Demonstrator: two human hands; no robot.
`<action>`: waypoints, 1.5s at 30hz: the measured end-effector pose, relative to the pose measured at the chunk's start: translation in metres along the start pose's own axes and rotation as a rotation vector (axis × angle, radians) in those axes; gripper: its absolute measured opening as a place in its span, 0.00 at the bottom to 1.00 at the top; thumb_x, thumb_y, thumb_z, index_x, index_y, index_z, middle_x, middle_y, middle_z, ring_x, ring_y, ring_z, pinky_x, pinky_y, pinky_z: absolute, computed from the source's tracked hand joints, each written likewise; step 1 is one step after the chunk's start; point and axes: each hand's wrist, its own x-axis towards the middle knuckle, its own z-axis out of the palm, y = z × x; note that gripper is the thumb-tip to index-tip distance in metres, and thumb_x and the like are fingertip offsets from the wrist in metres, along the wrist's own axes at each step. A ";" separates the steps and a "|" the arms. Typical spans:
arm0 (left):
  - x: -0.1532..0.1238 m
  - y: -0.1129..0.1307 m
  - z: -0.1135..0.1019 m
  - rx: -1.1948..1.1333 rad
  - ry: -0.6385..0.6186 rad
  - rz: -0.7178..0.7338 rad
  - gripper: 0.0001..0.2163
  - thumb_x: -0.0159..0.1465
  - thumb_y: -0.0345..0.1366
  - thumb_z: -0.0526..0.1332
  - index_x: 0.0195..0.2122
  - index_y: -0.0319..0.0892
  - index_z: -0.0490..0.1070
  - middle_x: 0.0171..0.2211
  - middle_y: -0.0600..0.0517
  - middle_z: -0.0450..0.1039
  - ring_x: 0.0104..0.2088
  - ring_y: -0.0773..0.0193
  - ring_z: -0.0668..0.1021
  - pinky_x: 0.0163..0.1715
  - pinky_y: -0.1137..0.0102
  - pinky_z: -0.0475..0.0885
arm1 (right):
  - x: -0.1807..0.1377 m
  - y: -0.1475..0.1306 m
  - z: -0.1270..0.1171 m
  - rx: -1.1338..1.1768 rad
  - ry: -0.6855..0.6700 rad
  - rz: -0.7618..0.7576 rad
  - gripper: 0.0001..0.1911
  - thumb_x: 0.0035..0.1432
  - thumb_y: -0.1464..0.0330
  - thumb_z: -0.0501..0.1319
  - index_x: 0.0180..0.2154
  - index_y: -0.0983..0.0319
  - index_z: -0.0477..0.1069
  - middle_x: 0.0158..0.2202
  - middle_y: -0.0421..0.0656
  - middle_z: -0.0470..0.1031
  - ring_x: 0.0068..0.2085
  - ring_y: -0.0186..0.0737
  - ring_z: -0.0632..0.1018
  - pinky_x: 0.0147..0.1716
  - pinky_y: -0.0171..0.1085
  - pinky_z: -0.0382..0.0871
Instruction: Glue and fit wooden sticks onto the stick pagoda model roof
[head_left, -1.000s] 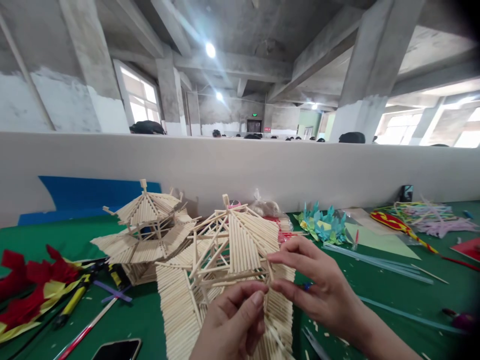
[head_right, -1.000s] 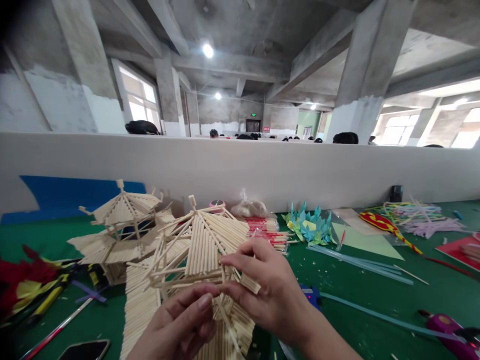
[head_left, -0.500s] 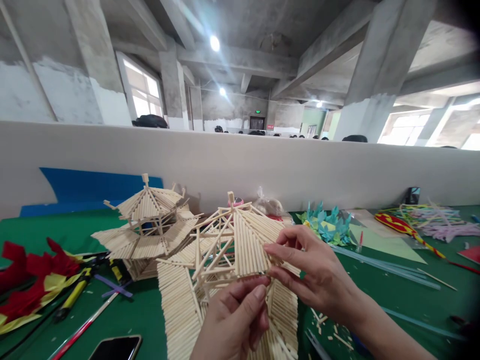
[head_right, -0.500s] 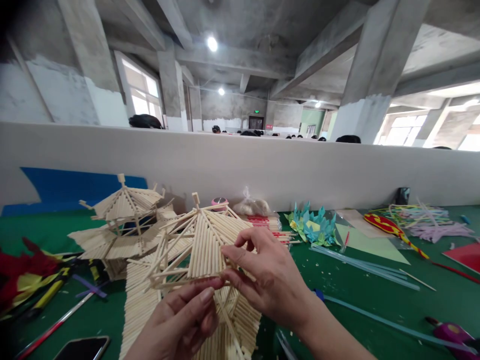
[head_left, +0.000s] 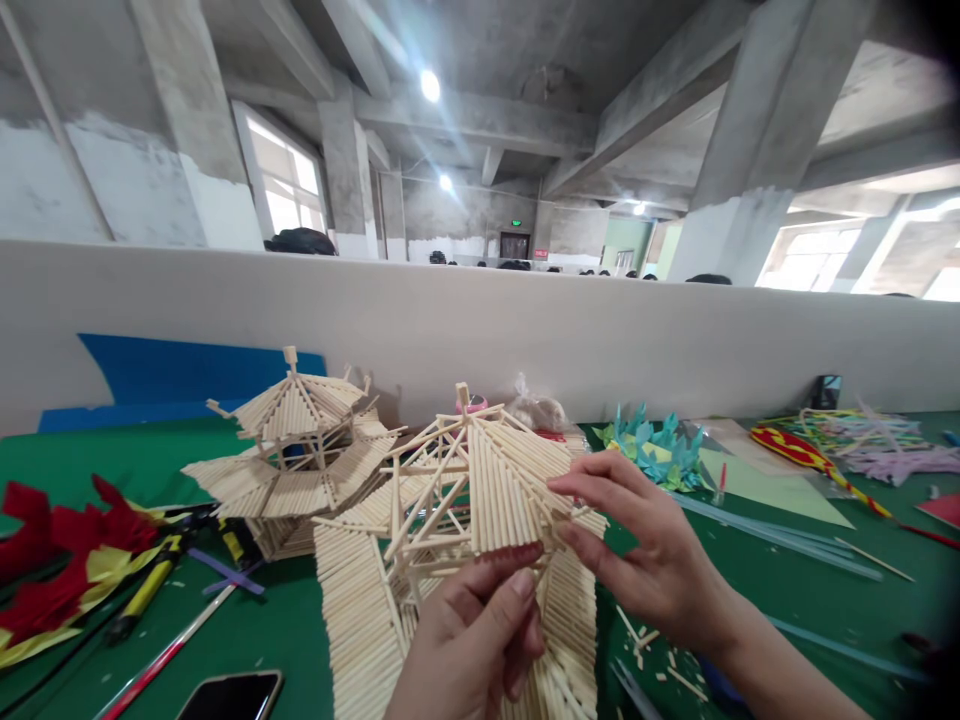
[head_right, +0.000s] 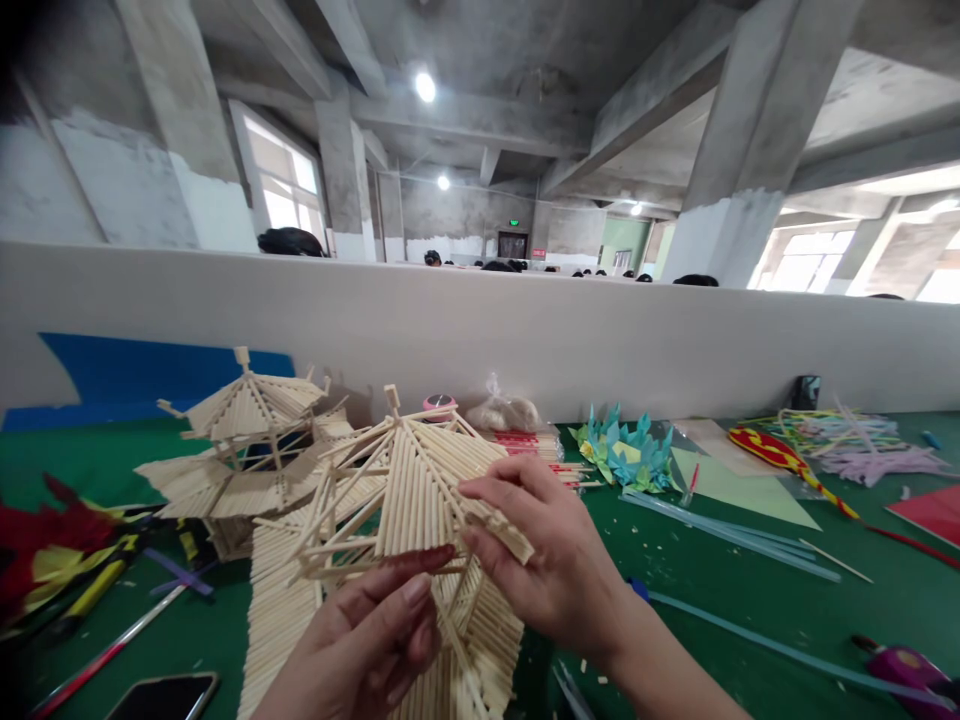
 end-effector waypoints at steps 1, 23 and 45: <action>0.000 -0.001 0.000 -0.006 0.002 -0.004 0.13 0.46 0.38 0.71 0.33 0.40 0.78 0.14 0.56 0.68 0.14 0.77 0.62 0.15 0.80 0.55 | 0.000 -0.001 0.000 0.034 0.037 0.042 0.09 0.55 0.73 0.58 0.40 0.60 0.68 0.36 0.42 0.68 0.37 0.36 0.70 0.35 0.36 0.67; 0.001 -0.002 0.009 -0.029 0.016 -0.001 0.14 0.43 0.39 0.72 0.32 0.40 0.77 0.13 0.57 0.68 0.13 0.77 0.62 0.13 0.81 0.54 | 0.018 -0.009 0.006 0.196 -0.038 0.189 0.08 0.54 0.72 0.58 0.35 0.59 0.74 0.31 0.40 0.67 0.33 0.33 0.70 0.30 0.35 0.67; -0.001 0.001 0.013 -0.095 0.059 -0.034 0.14 0.39 0.37 0.74 0.29 0.40 0.79 0.12 0.57 0.68 0.14 0.77 0.64 0.15 0.81 0.56 | 0.014 -0.009 0.005 0.119 -0.050 0.136 0.09 0.53 0.74 0.58 0.38 0.61 0.72 0.33 0.41 0.65 0.35 0.34 0.69 0.34 0.36 0.66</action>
